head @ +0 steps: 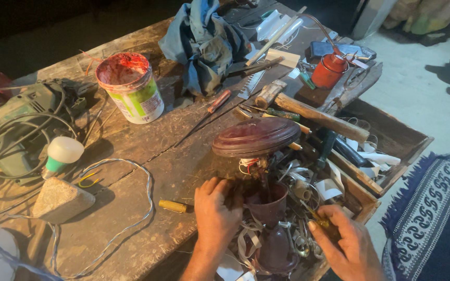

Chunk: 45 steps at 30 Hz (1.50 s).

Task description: The person uses a screwdriver to tighten screws on the base of a brown table lamp. They then connect wires to the lamp's socket and test the bulb, which lights up. Finally, they adjust the lamp's position on the workbench.

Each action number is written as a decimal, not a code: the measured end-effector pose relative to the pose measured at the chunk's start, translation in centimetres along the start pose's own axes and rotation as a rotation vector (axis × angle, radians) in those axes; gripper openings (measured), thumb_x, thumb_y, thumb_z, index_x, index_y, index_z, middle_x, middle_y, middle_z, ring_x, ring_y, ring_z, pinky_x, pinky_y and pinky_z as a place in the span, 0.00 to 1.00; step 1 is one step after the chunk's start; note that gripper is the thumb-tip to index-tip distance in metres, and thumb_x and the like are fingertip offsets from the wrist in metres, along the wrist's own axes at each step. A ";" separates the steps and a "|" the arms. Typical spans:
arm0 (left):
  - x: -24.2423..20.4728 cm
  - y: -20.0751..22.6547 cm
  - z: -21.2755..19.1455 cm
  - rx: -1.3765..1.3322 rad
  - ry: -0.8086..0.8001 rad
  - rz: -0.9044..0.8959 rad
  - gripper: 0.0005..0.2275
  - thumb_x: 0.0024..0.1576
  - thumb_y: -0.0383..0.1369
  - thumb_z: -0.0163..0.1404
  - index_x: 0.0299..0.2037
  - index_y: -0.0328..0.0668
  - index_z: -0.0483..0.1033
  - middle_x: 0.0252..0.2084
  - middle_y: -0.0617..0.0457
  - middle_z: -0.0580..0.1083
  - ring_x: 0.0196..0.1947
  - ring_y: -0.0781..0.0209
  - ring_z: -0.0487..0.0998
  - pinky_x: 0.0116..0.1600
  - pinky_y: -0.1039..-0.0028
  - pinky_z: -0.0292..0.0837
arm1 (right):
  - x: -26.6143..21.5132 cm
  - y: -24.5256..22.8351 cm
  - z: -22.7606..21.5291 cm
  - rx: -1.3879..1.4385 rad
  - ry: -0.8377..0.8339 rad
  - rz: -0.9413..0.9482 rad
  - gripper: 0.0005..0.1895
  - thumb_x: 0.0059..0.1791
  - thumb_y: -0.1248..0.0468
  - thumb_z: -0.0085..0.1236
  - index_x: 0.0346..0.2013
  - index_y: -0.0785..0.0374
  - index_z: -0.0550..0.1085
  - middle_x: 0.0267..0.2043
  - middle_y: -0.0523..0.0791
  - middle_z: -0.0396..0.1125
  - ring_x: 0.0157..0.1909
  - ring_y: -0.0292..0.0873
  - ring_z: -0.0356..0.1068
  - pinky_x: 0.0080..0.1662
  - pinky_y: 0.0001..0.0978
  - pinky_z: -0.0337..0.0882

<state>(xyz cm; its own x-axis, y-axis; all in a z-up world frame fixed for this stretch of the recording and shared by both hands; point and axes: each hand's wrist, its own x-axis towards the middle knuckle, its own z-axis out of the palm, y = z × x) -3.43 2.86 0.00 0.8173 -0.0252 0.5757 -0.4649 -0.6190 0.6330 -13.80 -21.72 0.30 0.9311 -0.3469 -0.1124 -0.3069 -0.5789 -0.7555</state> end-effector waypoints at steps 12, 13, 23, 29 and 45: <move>3.1 2.0 1.3 -0.177 -0.062 -0.072 0.14 0.49 0.29 0.60 0.45 0.37 0.81 0.34 0.43 0.79 0.30 0.44 0.82 0.34 0.62 0.75 | -0.6 -1.6 1.2 -0.040 -0.037 -0.244 0.19 0.51 0.61 0.53 0.55 0.65 0.72 0.47 0.51 0.73 0.49 0.49 0.76 0.48 0.38 0.73; 3.3 1.9 1.6 -0.167 -0.072 -0.083 0.12 0.50 0.30 0.60 0.44 0.39 0.82 0.33 0.43 0.79 0.30 0.43 0.81 0.34 0.61 0.75 | -0.5 -2.1 1.0 -0.063 -0.037 -0.237 0.22 0.49 0.62 0.53 0.58 0.63 0.72 0.48 0.51 0.72 0.48 0.50 0.77 0.48 0.39 0.73; 3.4 1.2 2.4 -0.201 -0.059 -0.083 0.06 0.53 0.31 0.58 0.38 0.40 0.83 0.35 0.43 0.80 0.36 0.41 0.82 0.39 0.60 0.76 | 1.4 -6.9 -0.4 -0.141 0.267 -0.620 0.14 0.46 0.66 0.63 0.46 0.63 0.75 0.37 0.49 0.76 0.36 0.50 0.79 0.36 0.37 0.76; 3.4 1.3 2.5 -0.183 -0.045 -0.052 0.07 0.54 0.30 0.58 0.40 0.40 0.83 0.36 0.44 0.81 0.36 0.43 0.82 0.39 0.61 0.76 | 3.1 -9.0 -0.5 -0.200 0.351 -0.733 0.13 0.45 0.65 0.65 0.43 0.64 0.78 0.38 0.50 0.75 0.35 0.50 0.77 0.36 0.38 0.76; 3.4 1.6 2.2 -0.202 -0.047 -0.084 0.06 0.53 0.29 0.57 0.40 0.39 0.82 0.35 0.44 0.81 0.35 0.43 0.82 0.38 0.61 0.76 | 5.3 -12.4 -1.8 -0.428 0.136 -0.728 0.11 0.43 0.62 0.63 0.37 0.64 0.79 0.27 0.50 0.73 0.26 0.54 0.74 0.30 0.44 0.73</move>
<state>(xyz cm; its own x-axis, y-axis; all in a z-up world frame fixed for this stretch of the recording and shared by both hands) -0.60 0.01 1.85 0.8691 -0.0198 0.4942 -0.4489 -0.4510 0.7714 -5.40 -17.67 10.21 0.9016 0.1500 0.4058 0.2854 -0.9111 -0.2973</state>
